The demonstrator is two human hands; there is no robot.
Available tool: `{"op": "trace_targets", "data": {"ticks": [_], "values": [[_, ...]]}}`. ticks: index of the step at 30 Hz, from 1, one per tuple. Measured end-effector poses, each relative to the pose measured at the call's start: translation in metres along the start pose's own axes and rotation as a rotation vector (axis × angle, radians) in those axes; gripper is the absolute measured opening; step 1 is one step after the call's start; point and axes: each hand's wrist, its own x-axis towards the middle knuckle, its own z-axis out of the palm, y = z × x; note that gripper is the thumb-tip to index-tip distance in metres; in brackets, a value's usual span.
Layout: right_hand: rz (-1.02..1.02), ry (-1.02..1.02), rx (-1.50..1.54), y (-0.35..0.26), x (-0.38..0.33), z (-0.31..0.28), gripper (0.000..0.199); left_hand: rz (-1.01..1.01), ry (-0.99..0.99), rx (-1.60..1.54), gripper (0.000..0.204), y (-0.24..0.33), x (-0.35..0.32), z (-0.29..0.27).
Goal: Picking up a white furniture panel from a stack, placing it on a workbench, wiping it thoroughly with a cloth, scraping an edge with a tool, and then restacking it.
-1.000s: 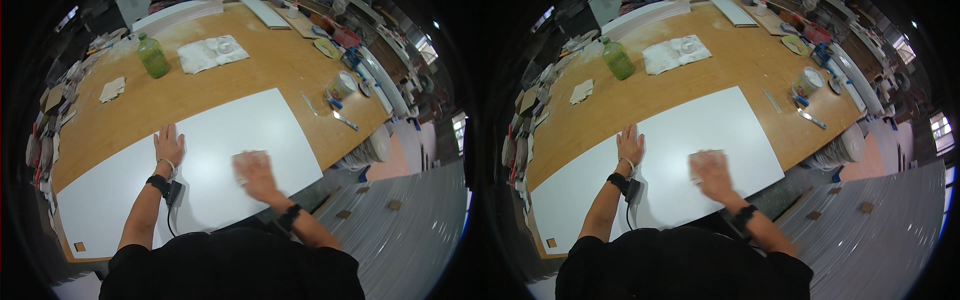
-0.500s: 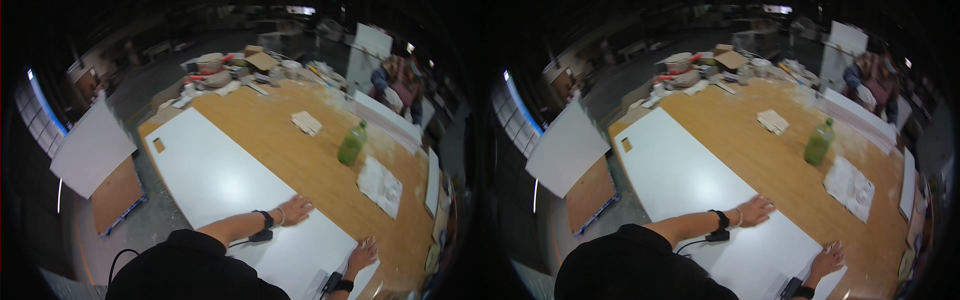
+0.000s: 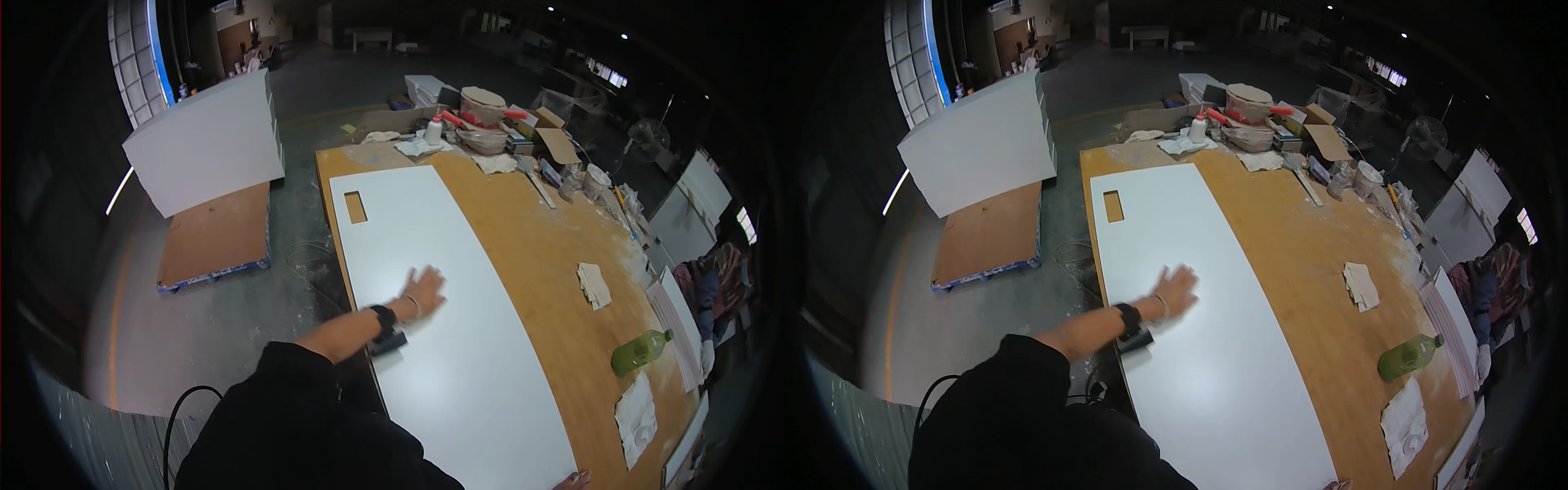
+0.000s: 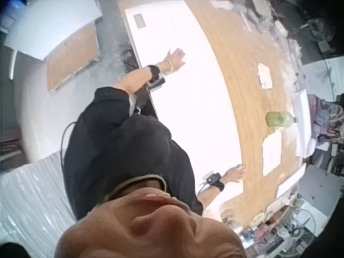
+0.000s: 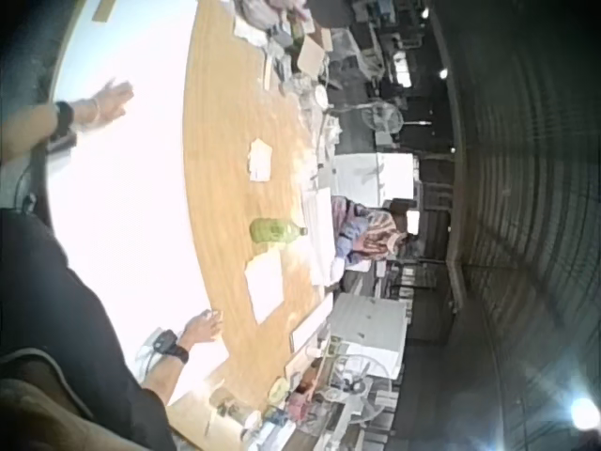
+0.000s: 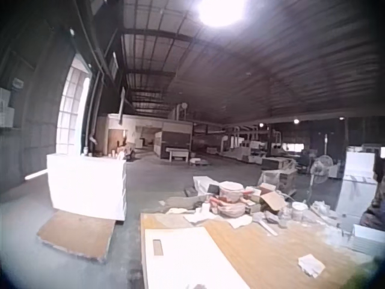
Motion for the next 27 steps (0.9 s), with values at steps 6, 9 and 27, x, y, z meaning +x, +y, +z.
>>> {"op": "trace_targets", "data": {"ticks": [6, 9, 27], "values": [[-0.053, 0.086, 0.151, -0.165, 0.003, 0.021, 0.041, -0.409, 0.139, -0.204, 0.057, -0.229, 0.025, -0.064], [-0.366, 0.037, 0.366, -0.356, -0.005, -0.009, 0.04, -0.238, 0.145, -0.192, 0.052, -0.265, 0.037, -0.054], [-0.22, -0.065, 0.284, -0.339, -0.016, -0.017, 0.051, -0.097, 0.383, -0.001, 0.049, -0.323, 0.054, -0.01]]}}
